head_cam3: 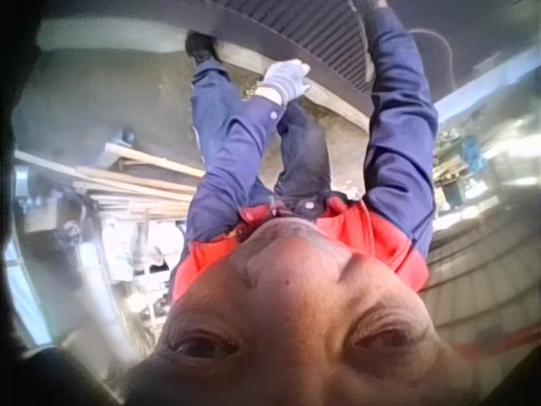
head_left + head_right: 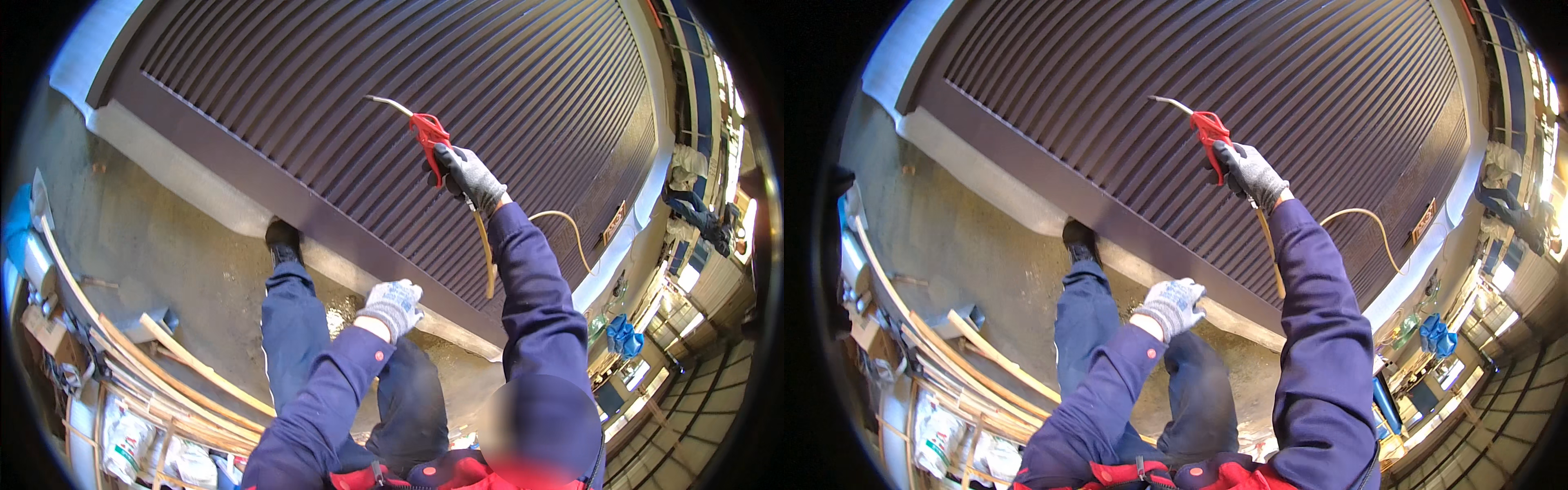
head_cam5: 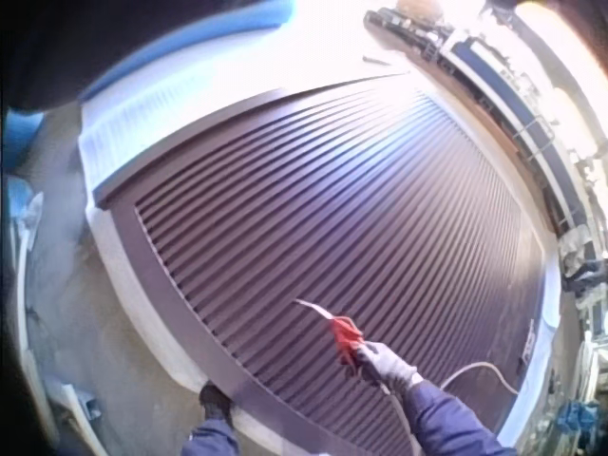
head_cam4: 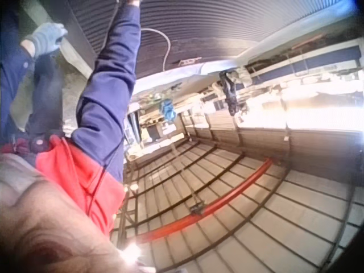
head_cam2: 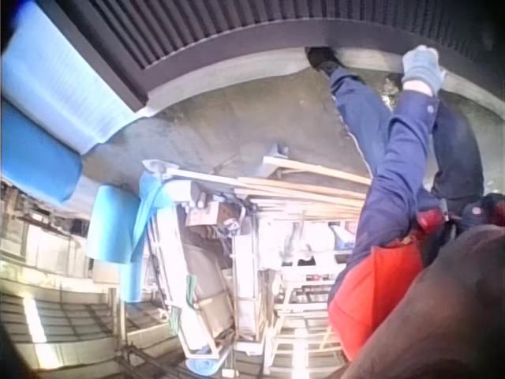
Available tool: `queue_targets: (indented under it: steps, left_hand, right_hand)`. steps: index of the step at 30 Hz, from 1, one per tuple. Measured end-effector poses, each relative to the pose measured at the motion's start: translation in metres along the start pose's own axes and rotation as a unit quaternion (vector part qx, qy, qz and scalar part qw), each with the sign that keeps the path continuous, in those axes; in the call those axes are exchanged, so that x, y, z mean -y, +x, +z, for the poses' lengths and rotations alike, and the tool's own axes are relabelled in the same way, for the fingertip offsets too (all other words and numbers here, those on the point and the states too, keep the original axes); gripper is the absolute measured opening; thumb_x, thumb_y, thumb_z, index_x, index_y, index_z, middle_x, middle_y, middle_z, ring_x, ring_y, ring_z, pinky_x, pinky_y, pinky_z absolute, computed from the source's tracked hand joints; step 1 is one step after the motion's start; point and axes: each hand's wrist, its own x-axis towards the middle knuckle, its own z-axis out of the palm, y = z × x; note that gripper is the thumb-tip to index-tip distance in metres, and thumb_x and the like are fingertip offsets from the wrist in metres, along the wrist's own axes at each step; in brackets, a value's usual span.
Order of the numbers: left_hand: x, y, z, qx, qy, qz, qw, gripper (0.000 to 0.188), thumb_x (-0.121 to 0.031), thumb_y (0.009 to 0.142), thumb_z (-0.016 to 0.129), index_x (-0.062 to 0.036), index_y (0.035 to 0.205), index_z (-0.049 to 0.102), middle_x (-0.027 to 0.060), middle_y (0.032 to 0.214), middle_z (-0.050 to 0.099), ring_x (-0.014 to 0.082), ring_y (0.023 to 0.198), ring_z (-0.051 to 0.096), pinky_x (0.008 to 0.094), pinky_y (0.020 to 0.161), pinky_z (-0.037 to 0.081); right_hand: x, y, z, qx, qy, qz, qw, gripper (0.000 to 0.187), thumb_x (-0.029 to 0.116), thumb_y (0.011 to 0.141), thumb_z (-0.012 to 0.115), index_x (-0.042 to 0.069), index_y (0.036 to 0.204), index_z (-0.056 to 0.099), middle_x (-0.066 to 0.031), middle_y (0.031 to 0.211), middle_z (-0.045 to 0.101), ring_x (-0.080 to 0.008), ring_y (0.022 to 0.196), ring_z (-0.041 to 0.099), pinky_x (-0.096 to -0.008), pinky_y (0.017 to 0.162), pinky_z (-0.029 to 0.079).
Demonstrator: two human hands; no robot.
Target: The person uses a handheld spray gun to apply a dark coating to a large flat panel with horizontal ribs and a geometric pattern. They move the spray gun in steady passes across the surface, covering the panel systematically.
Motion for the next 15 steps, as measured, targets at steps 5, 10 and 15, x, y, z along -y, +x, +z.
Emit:
queue_targets:
  steps: [5,10,15]
  left_hand:
    - [0.003,0.014,0.058,-0.028,0.031,-0.012,0.999,0.043,-0.040,0.087,0.064,-0.0111,0.118,0.065,0.0125,0.115,0.066,0.0314,0.109,0.064,0.0424,0.094,0.051]
    - [-0.027,-0.043,0.131,-0.099,-0.016,-0.069,0.993,0.037,-0.039,0.090,0.059,-0.0115,0.114,0.064,0.0124,0.110,0.064,0.0322,0.105,0.064,0.0458,0.091,0.051]
    - [-0.091,-0.176,0.168,-0.317,-0.078,-0.017,0.945,0.042,-0.032,0.089,0.066,-0.0086,0.123,0.063,0.0140,0.119,0.065,0.0331,0.106,0.064,0.0439,0.091,0.051]
  right_hand:
    - [-0.073,-0.041,0.003,-0.268,0.193,0.031,0.944,0.051,0.054,0.100,0.047,0.008,0.091,0.069,-0.0027,0.061,0.062,-0.0146,0.043,0.047,-0.0314,0.042,0.037]
    - [-0.134,-0.122,0.030,-0.258,0.197,0.057,0.944,0.047,0.052,0.098,0.051,0.009,0.093,0.069,-0.0066,0.067,0.068,-0.0137,0.046,0.051,-0.0315,0.045,0.039]
    - [-0.160,-0.146,0.034,-0.109,0.029,-0.008,0.994,0.055,0.055,0.098,0.049,0.004,0.093,0.069,-0.0071,0.069,0.069,-0.0163,0.043,0.052,-0.0331,0.042,0.043]
